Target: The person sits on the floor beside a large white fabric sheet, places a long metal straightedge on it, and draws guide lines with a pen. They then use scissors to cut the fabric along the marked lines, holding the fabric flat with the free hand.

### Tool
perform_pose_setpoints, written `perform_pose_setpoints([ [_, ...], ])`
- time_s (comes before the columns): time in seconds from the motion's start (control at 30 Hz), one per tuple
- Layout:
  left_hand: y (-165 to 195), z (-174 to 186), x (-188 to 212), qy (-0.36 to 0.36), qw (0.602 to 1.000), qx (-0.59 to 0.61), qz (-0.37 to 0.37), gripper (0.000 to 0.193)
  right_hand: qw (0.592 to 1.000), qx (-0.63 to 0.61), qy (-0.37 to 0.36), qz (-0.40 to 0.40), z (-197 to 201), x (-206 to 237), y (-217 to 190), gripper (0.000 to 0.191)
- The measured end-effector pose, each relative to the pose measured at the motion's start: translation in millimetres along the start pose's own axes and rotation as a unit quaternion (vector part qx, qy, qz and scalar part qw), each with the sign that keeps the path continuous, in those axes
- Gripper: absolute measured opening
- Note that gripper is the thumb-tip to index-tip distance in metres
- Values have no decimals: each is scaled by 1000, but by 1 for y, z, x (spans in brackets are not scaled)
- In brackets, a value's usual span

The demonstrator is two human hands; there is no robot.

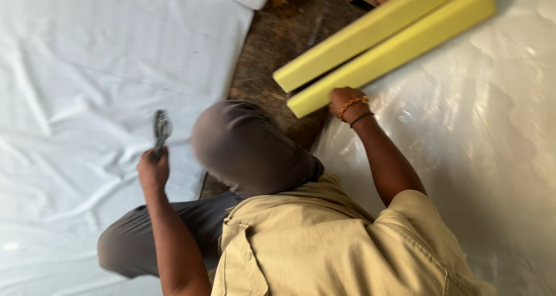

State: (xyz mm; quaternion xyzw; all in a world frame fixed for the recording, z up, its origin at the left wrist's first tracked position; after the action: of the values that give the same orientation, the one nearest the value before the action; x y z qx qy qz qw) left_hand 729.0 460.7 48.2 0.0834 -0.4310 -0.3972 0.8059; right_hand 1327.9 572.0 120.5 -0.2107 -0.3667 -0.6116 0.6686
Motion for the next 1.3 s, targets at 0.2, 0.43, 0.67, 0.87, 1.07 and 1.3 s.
perform_pose_setpoints([
  [0.2,103,-27,-17,-50,974,-160,-151,22,835,-326,241,372,116,-49,-213,7],
  [0.43,196,-101,-31,-204,908,-298,-211,14,843,-246,4,478,61,-74,-307,17],
  [0.67,218,-146,-25,-311,878,-296,-211,21,820,-204,-154,512,-11,-84,-266,52],
  [0.87,279,-164,-21,-251,877,-283,-296,28,926,-149,-52,344,-20,-93,-187,32],
  [1.07,286,-132,-34,-129,956,-107,-242,55,841,-481,-131,211,-35,-76,-99,25],
  [1.3,238,-169,-42,-127,960,-170,-182,55,761,-606,-206,103,-58,-88,-74,50],
])
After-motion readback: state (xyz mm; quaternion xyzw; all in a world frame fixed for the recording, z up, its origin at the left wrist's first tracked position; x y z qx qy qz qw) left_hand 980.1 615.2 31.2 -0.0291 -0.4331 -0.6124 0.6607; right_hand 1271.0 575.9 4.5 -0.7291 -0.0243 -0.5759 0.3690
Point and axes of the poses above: each hand's wrist, its own x-axis away from the middle knuckle, its own z-axis out of the back of the hand, y = z × x, the point moved 10 cm from there along -x, towards the middle knuckle, and after that the axes turned 7 degrees about x, right-handed, at the moved point
